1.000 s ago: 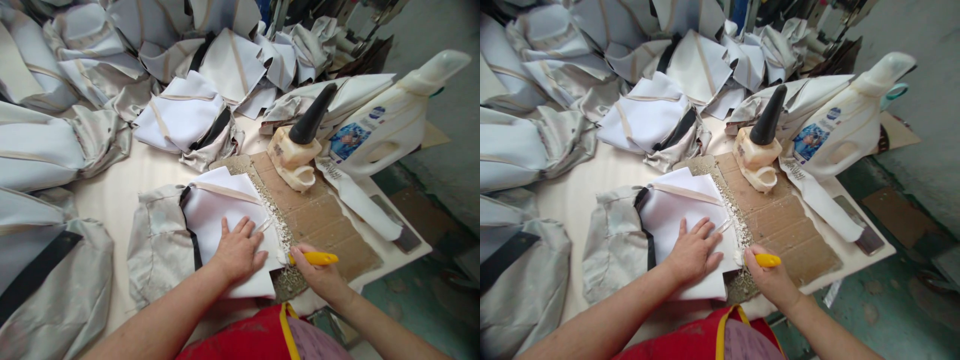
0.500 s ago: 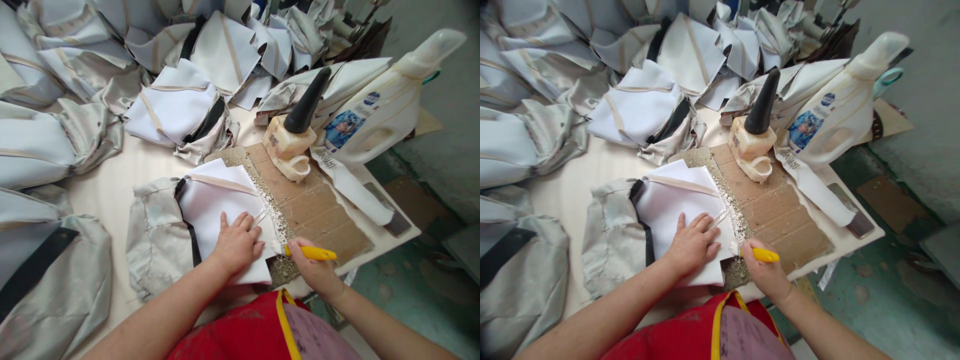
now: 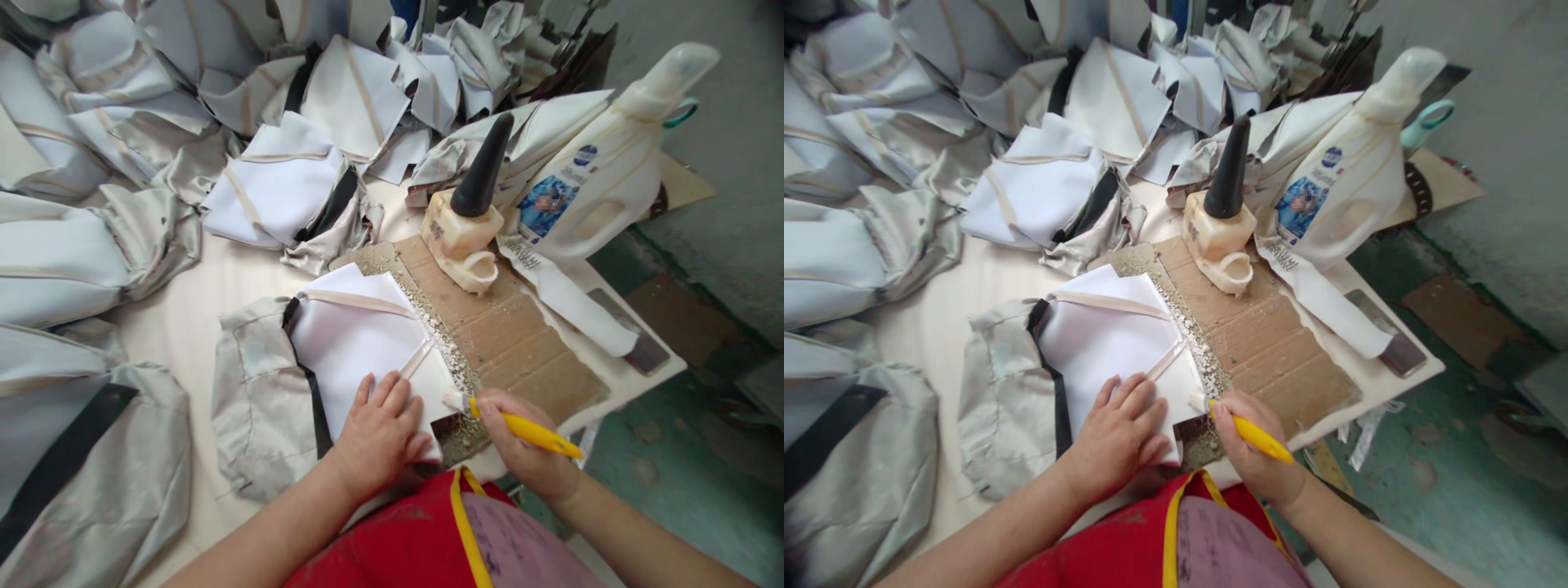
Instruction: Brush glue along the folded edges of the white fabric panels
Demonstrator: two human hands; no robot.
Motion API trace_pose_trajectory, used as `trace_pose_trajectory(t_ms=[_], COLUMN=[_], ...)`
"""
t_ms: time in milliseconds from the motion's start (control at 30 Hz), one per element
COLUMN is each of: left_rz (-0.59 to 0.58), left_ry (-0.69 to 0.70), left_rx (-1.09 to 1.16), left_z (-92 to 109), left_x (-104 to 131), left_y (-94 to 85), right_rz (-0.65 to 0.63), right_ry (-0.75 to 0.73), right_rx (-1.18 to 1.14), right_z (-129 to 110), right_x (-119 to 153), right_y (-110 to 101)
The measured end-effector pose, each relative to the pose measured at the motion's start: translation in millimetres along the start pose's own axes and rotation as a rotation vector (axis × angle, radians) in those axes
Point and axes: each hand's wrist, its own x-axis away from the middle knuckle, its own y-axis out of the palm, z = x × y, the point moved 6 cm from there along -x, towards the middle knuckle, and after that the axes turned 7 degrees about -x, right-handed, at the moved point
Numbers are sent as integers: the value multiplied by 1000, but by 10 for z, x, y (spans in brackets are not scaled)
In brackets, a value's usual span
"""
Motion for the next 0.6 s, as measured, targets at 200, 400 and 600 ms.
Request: trace_pose_trajectory(t_ms=[200, 400, 600], left_rz=[84, 143, 134], left_ry=[-54, -142, -121], left_rx=[-337, -526, -378], left_z=[-106, -182, -383], left_x=[617, 689, 687], left_y=[300, 443, -635], right_rz=[-91, 248, 414], right_ry=[24, 136, 147], right_rx=[5, -130, -218], right_z=[231, 361, 289], right_x=[44, -91, -248], right_y=[162, -241, -422])
